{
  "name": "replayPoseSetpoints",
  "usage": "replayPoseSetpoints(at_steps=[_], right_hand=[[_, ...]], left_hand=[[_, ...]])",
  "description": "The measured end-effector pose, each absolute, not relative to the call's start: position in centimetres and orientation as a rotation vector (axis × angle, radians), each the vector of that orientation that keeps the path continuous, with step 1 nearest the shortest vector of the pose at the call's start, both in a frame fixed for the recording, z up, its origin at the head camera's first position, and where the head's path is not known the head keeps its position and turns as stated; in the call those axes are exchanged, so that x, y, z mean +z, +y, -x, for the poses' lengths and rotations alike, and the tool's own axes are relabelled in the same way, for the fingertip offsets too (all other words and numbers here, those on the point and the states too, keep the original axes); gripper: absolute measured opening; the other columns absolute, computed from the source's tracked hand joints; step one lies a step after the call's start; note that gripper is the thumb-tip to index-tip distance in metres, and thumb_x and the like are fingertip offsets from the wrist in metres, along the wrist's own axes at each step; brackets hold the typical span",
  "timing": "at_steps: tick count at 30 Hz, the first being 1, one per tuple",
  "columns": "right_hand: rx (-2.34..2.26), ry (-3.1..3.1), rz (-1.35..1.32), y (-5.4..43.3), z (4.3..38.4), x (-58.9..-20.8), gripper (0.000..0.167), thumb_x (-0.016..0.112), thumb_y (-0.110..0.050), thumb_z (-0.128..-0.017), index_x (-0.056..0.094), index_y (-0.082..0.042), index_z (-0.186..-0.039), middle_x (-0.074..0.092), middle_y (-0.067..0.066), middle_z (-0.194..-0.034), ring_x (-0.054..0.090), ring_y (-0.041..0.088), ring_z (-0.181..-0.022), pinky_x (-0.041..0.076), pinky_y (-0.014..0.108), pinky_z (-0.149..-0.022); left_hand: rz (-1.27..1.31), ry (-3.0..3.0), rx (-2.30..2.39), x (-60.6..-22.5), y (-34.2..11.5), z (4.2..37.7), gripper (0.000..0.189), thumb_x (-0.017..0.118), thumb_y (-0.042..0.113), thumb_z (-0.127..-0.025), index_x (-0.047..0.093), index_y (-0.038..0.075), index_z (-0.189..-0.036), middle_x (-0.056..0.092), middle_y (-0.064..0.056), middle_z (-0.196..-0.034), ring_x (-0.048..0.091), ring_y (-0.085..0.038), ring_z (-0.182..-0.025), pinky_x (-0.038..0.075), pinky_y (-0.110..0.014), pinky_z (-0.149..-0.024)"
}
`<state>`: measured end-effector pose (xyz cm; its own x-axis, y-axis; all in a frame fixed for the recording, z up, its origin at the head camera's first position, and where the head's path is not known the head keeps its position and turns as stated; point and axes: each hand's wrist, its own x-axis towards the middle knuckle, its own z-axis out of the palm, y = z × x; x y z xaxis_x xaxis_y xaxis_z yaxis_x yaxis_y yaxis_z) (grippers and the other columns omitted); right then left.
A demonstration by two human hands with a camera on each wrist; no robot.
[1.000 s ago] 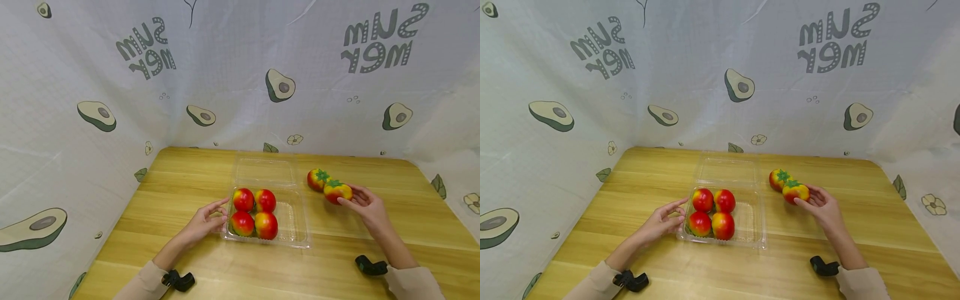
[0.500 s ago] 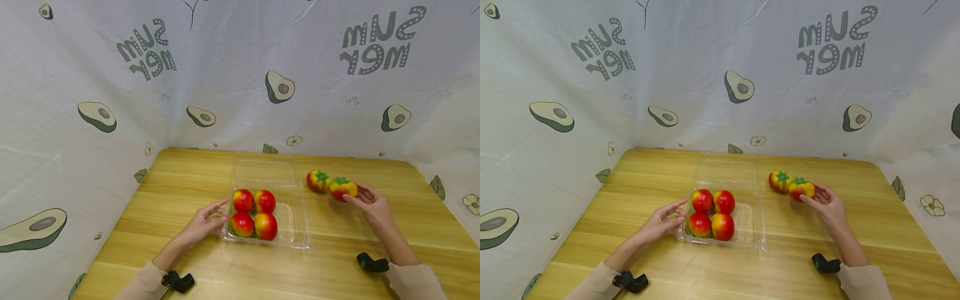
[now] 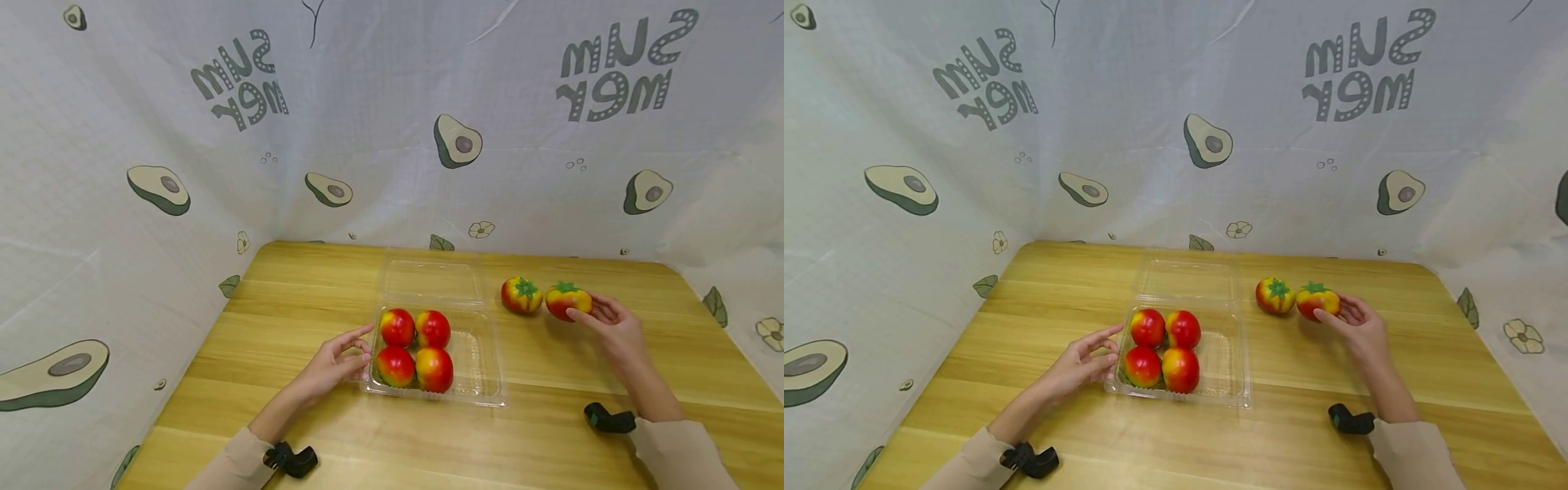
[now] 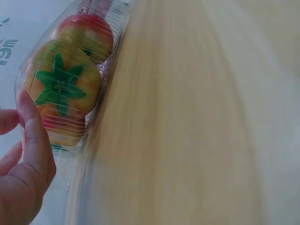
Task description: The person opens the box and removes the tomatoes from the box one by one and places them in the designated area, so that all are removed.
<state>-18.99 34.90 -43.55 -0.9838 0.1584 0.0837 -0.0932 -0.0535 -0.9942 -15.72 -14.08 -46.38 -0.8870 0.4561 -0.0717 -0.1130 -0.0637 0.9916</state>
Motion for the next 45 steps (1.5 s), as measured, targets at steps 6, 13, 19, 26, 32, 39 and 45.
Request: replayPoseSetpoints(at_steps=[6,13,19,26,32,39,45], right_hand=[[2.185,-2.039,0.086,35.2,19.4,-43.6,0.035,0.07,-0.001,-0.092,0.06,-0.024,-0.115,0.063,-0.02,-0.107,0.059,-0.007,-0.095,0.048,0.004,-0.078],[2.189,-2.058,0.101,35.6,19.9,-44.0,0.037,0.072,-0.002,-0.09,0.059,-0.023,-0.118,0.061,-0.018,-0.11,0.058,-0.007,-0.096,0.048,0.005,-0.079],[2.24,-2.048,0.182,36.0,20.5,-44.1,0.038,0.075,-0.003,-0.089,0.062,-0.022,-0.119,0.063,-0.019,-0.107,0.058,-0.006,-0.096,0.049,0.005,-0.078],[2.263,-2.055,0.236,36.1,21.0,-44.2,0.04,0.076,-0.003,-0.087,0.061,-0.023,-0.118,0.065,-0.02,-0.104,0.059,-0.006,-0.093,0.05,0.006,-0.076],[2.3,-2.021,0.214,36.1,21.1,-44.6,0.042,0.075,-0.001,-0.087,0.059,-0.021,-0.12,0.063,-0.018,-0.108,0.058,-0.005,-0.095,0.05,0.007,-0.077],[2.38,-1.936,0.235,36.0,21.5,-44.8,0.04,0.075,0.003,-0.086,0.064,-0.022,-0.115,0.066,-0.016,-0.104,0.06,-0.003,-0.094,0.052,0.009,-0.078],[2.47,-1.839,0.244,35.9,21.8,-44.8,0.039,0.074,0.008,-0.085,0.069,-0.022,-0.109,0.069,-0.013,-0.101,0.062,-0.001,-0.092,0.053,0.011,-0.077]], left_hand=[[-0.364,1.839,2.002,-46.4,-14.1,15.8,0.059,0.06,0.0,-0.099,0.038,0.005,-0.153,0.051,-0.01,-0.111,0.059,-0.01,-0.075,0.06,-0.029,-0.076],[-0.357,1.846,1.999,-46.4,-14.0,15.8,0.059,0.06,-0.001,-0.098,0.038,0.004,-0.153,0.051,-0.011,-0.111,0.059,-0.011,-0.076,0.06,-0.029,-0.075],[-0.361,1.823,2.01,-46.4,-14.0,15.8,0.059,0.06,-0.001,-0.098,0.038,0.004,-0.153,0.05,-0.01,-0.111,0.059,-0.011,-0.075,0.06,-0.029,-0.076],[-0.373,1.805,2.02,-46.4,-14.1,15.9,0.06,0.06,-0.001,-0.098,0.036,0.003,-0.153,0.05,-0.009,-0.11,0.059,-0.01,-0.076,0.06,-0.029,-0.077],[-0.352,1.801,2.023,-46.5,-14.0,15.8,0.059,0.06,-0.002,-0.098,0.037,0.002,-0.153,0.05,-0.009,-0.109,0.06,-0.01,-0.075,0.06,-0.029,-0.076],[-0.347,1.817,2.014,-46.5,-14.0,15.8,0.059,0.06,-0.001,-0.098,0.038,0.004,-0.153,0.05,-0.01,-0.11,0.061,-0.011,-0.075,0.06,-0.029,-0.076],[-0.36,1.814,2.012,-46.5,-14.1,15.8,0.059,0.061,0.001,-0.098,0.037,0.004,-0.153,0.05,-0.01,-0.11,0.061,-0.011,-0.075,0.06,-0.03,-0.077]])
